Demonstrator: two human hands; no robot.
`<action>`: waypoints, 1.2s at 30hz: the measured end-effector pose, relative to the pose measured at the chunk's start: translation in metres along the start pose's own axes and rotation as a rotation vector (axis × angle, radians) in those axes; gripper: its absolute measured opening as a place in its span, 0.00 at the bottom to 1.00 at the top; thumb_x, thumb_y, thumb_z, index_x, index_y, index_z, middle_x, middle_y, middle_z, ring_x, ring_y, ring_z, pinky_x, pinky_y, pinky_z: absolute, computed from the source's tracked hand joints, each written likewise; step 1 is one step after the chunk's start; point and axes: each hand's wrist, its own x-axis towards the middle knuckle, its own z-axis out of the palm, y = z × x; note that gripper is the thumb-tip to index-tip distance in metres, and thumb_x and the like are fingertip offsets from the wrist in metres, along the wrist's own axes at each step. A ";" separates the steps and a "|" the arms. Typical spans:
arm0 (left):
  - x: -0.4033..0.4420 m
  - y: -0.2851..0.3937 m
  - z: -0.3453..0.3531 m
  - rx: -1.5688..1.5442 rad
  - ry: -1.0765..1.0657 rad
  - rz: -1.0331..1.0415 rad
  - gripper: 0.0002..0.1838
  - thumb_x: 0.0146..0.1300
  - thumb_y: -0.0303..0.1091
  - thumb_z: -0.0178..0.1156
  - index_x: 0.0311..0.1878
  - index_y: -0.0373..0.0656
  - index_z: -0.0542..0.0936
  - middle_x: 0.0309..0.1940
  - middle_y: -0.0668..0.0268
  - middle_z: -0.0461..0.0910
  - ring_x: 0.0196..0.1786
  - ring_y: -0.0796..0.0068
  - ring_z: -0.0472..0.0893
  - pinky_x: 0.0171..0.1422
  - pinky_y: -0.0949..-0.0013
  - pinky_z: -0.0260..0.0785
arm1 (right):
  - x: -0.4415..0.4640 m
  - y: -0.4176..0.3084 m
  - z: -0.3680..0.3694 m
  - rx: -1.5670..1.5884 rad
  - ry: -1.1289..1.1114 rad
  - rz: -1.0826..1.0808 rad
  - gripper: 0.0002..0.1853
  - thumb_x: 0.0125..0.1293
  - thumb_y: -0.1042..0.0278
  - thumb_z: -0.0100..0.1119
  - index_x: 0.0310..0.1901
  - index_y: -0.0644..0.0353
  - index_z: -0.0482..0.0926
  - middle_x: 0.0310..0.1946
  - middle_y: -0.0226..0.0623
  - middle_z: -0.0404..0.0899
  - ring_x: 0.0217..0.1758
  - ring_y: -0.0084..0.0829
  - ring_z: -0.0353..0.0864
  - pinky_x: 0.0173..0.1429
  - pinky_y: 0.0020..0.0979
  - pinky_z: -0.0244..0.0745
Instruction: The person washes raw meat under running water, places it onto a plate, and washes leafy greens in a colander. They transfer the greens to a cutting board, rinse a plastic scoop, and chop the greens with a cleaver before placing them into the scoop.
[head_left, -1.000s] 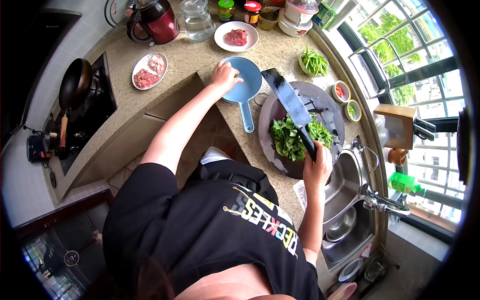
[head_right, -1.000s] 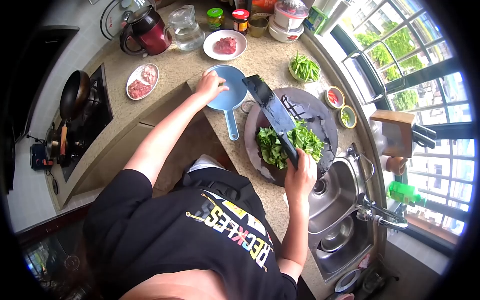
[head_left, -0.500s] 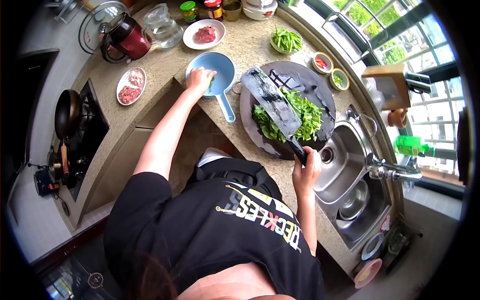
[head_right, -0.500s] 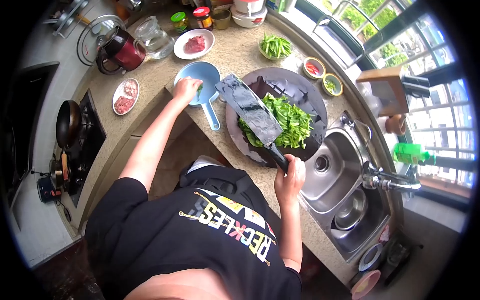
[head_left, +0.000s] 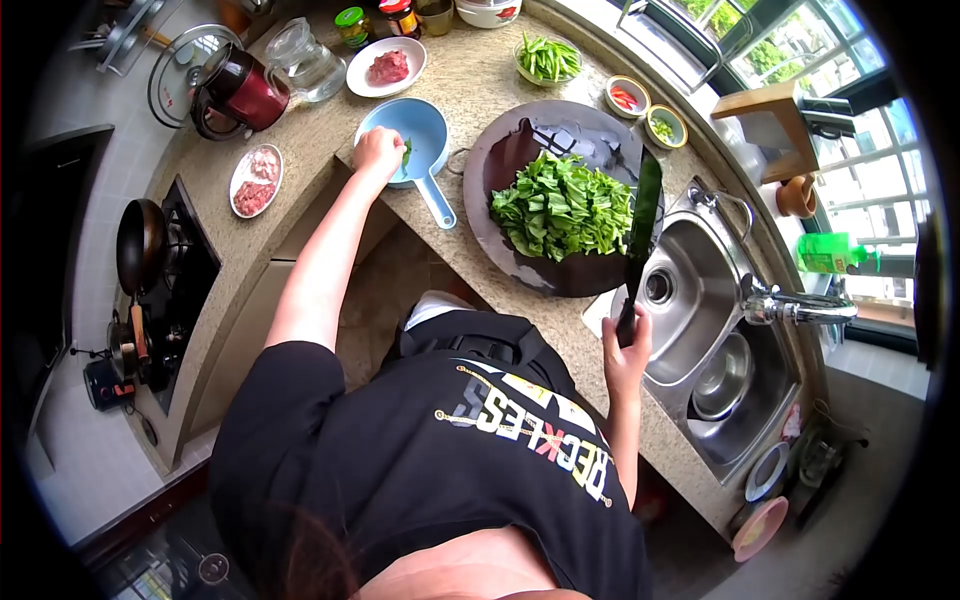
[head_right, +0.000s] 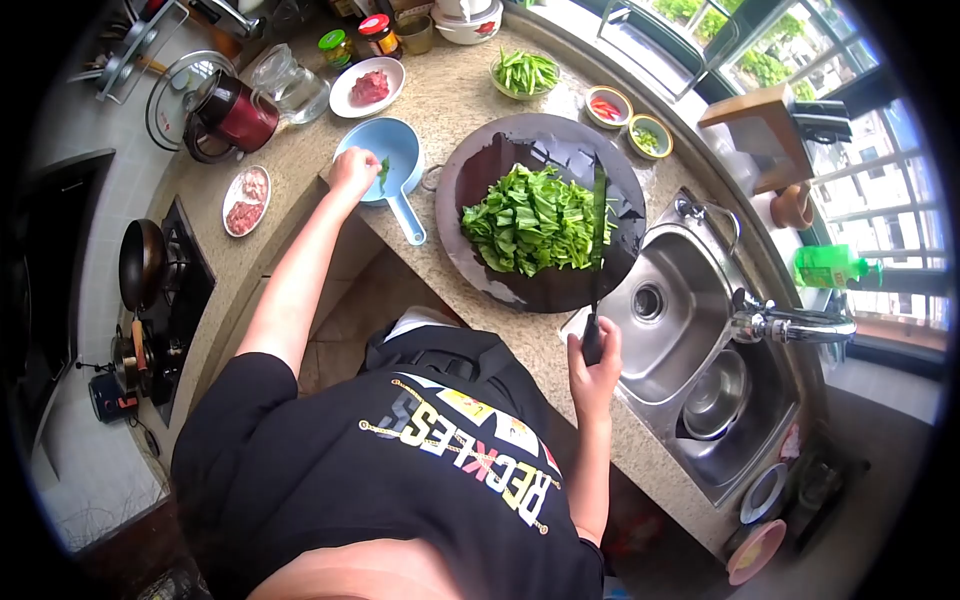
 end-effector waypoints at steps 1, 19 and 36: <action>-0.002 0.001 0.003 0.001 -0.004 0.009 0.03 0.53 0.34 0.65 0.29 0.46 0.84 0.34 0.60 0.80 0.42 0.58 0.80 0.48 0.59 0.73 | 0.002 -0.003 -0.004 -0.091 0.004 -0.048 0.09 0.61 0.75 0.59 0.43 0.63 0.75 0.31 0.32 0.72 0.34 0.23 0.70 0.42 0.24 0.67; 0.002 -0.012 0.026 0.064 0.203 0.137 0.08 0.56 0.38 0.63 0.39 0.51 0.85 0.30 0.60 0.82 0.39 0.58 0.81 0.47 0.57 0.73 | -0.016 0.041 -0.033 0.349 0.099 0.343 0.05 0.69 0.71 0.53 0.42 0.59 0.70 0.16 0.23 0.64 0.13 0.15 0.62 0.18 0.20 0.60; -0.048 0.198 0.002 -0.443 0.170 0.716 0.06 0.56 0.33 0.63 0.36 0.44 0.84 0.29 0.64 0.77 0.38 0.64 0.75 0.44 0.64 0.68 | -0.015 0.065 -0.013 0.560 0.019 0.586 0.06 0.71 0.61 0.52 0.39 0.51 0.68 0.14 0.24 0.61 0.12 0.18 0.59 0.16 0.22 0.58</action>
